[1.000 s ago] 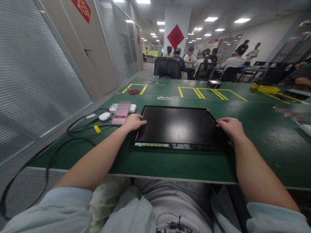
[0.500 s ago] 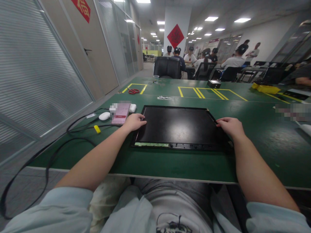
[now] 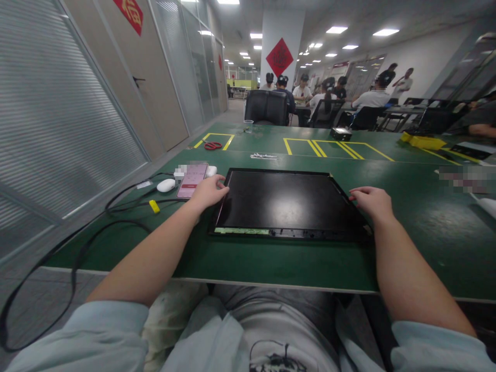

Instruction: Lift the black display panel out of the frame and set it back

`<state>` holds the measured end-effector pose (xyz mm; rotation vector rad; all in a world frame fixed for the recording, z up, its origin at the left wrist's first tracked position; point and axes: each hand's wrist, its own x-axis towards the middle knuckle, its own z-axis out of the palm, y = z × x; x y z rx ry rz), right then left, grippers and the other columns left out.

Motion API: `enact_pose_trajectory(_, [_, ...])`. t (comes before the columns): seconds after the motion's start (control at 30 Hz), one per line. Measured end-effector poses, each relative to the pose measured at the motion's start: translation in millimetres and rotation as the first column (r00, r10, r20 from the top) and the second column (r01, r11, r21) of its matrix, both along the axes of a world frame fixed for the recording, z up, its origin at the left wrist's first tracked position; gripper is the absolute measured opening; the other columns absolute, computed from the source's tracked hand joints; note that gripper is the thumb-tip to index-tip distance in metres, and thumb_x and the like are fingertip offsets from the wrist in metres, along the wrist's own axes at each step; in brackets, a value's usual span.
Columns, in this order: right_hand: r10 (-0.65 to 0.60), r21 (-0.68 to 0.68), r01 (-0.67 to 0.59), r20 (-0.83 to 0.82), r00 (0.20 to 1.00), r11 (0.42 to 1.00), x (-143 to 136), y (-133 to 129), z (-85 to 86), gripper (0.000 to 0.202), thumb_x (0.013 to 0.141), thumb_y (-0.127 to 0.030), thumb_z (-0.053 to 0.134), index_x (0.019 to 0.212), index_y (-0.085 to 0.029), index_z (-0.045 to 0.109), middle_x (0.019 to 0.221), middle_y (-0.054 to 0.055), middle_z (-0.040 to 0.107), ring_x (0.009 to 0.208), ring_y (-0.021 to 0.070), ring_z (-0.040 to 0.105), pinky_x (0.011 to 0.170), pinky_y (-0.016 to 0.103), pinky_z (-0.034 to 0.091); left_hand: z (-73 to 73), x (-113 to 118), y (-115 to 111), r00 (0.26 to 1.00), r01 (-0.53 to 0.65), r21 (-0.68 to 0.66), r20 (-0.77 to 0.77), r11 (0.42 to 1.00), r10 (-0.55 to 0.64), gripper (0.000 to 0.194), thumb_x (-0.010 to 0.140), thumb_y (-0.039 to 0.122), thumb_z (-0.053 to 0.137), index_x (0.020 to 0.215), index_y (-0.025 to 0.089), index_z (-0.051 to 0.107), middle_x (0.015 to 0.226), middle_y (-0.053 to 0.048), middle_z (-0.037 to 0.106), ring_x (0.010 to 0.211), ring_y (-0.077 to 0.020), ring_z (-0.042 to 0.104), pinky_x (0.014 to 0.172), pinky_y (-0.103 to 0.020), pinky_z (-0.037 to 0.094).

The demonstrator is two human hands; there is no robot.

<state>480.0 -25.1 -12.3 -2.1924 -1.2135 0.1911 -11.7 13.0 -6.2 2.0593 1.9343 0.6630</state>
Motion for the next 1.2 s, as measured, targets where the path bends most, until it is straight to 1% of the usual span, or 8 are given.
enact_pose_trajectory(0.1, [0.005,-0.025,-0.003,0.061,0.998,1.000,6.1,4.5,-4.3,0.022,0.079,-0.030,0.067,0.091,-0.023,0.084,0.098,0.010,0.081,0.093,0.0301,0.073,0.087,0.040,0.056,-5.1,-2.4,2.9,0.996,0.093,0.054,-0.024,0.994,-0.092,0.053,0.085,0.039,0.071,0.132,0.014,0.070,0.124,-0.013,0.074,0.111,-0.0310,0.071,0.104,-0.041,0.053])
enact_pose_trajectory(0.17, [0.015,-0.043,-0.012,0.061,0.998,0.999,6.7,6.6,-6.0,0.022,0.079,-0.031,0.068,0.092,-0.023,0.084,0.103,0.010,0.080,0.101,0.0321,0.072,0.090,0.040,0.055,-6.7,-3.7,3.7,0.978,0.208,0.117,-0.037,0.971,-0.205,0.054,0.083,0.045,0.074,0.130,0.017,0.071,0.132,-0.014,0.069,0.122,-0.0333,0.065,0.111,-0.046,0.050])
enact_pose_trajectory(0.23, [0.022,-0.061,-0.019,0.047,0.999,0.998,5.1,7.9,-6.7,0.022,0.079,-0.031,0.069,0.093,-0.023,0.084,0.104,0.010,0.080,0.102,0.0321,0.072,0.092,0.040,0.055,-5.8,-3.8,2.2,0.931,0.364,0.155,-0.039,0.918,-0.363,0.059,0.081,0.052,0.077,0.131,0.020,0.071,0.140,-0.014,0.063,0.134,-0.0354,0.058,0.118,-0.051,0.044])
enact_pose_trajectory(0.33, [0.041,-0.077,-0.039,0.026,0.999,0.996,1.0,8.9,-7.1,0.022,0.078,-0.031,0.070,0.093,-0.023,0.084,0.101,0.010,0.080,0.099,0.0306,0.073,0.091,0.039,0.055,-1.4,-1.3,-3.7,0.818,0.573,0.115,-0.026,0.811,-0.574,0.071,0.077,0.060,0.081,0.137,0.024,0.069,0.153,-0.015,0.055,0.144,-0.0374,0.049,0.124,-0.054,0.037])
enact_pose_trajectory(0.47, [0.065,-0.100,-0.064,0.011,0.998,0.993,-3.5,8.9,-6.4,0.022,0.078,-0.030,0.071,0.094,-0.023,0.084,0.100,0.009,0.080,0.099,0.0294,0.073,0.091,0.038,0.055,2.3,3.3,-9.9,0.679,0.734,-0.018,-0.001,0.679,-0.734,0.077,0.076,0.059,0.085,0.144,0.027,0.065,0.163,-0.014,0.048,0.150,-0.0363,0.045,0.125,-0.051,0.035])
enact_pose_trajectory(0.57, [0.081,-0.118,-0.079,0.011,0.997,0.990,-4.8,8.5,-5.7,0.023,0.079,-0.030,0.069,0.096,-0.022,0.084,0.103,0.009,0.080,0.101,0.0294,0.073,0.092,0.039,0.055,0.1,4.1,-8.3,0.631,0.772,-0.092,-0.008,0.629,-0.776,0.081,0.074,0.054,0.088,0.147,0.028,0.063,0.164,-0.013,0.049,0.152,-0.0356,0.044,0.126,-0.049,0.034])
enact_pose_trajectory(0.73, [0.099,-0.122,-0.095,0.028,0.995,0.988,-4.1,8.3,-6.9,0.023,0.081,-0.030,0.068,0.096,-0.022,0.084,0.105,0.009,0.080,0.103,0.0293,0.072,0.094,0.039,0.055,-4.5,1.2,-2.5,0.634,0.764,-0.117,-0.038,0.634,-0.772,0.095,0.069,0.052,0.092,0.154,0.027,0.056,0.167,-0.015,0.045,0.156,-0.0376,0.039,0.127,-0.051,0.031])
enact_pose_trajectory(1.2, [0.117,-0.103,-0.114,0.023,0.993,0.988,-4.0,8.7,-9.4,0.019,0.079,-0.029,0.068,0.090,-0.023,0.083,0.098,0.008,0.080,0.095,0.0270,0.073,0.086,0.035,0.056,-3.5,3.4,-4.7,0.610,0.787,-0.072,-0.065,0.613,-0.790,0.089,0.068,0.047,0.093,0.149,0.029,0.061,0.165,-0.014,0.048,0.153,-0.0372,0.043,0.125,-0.049,0.035])
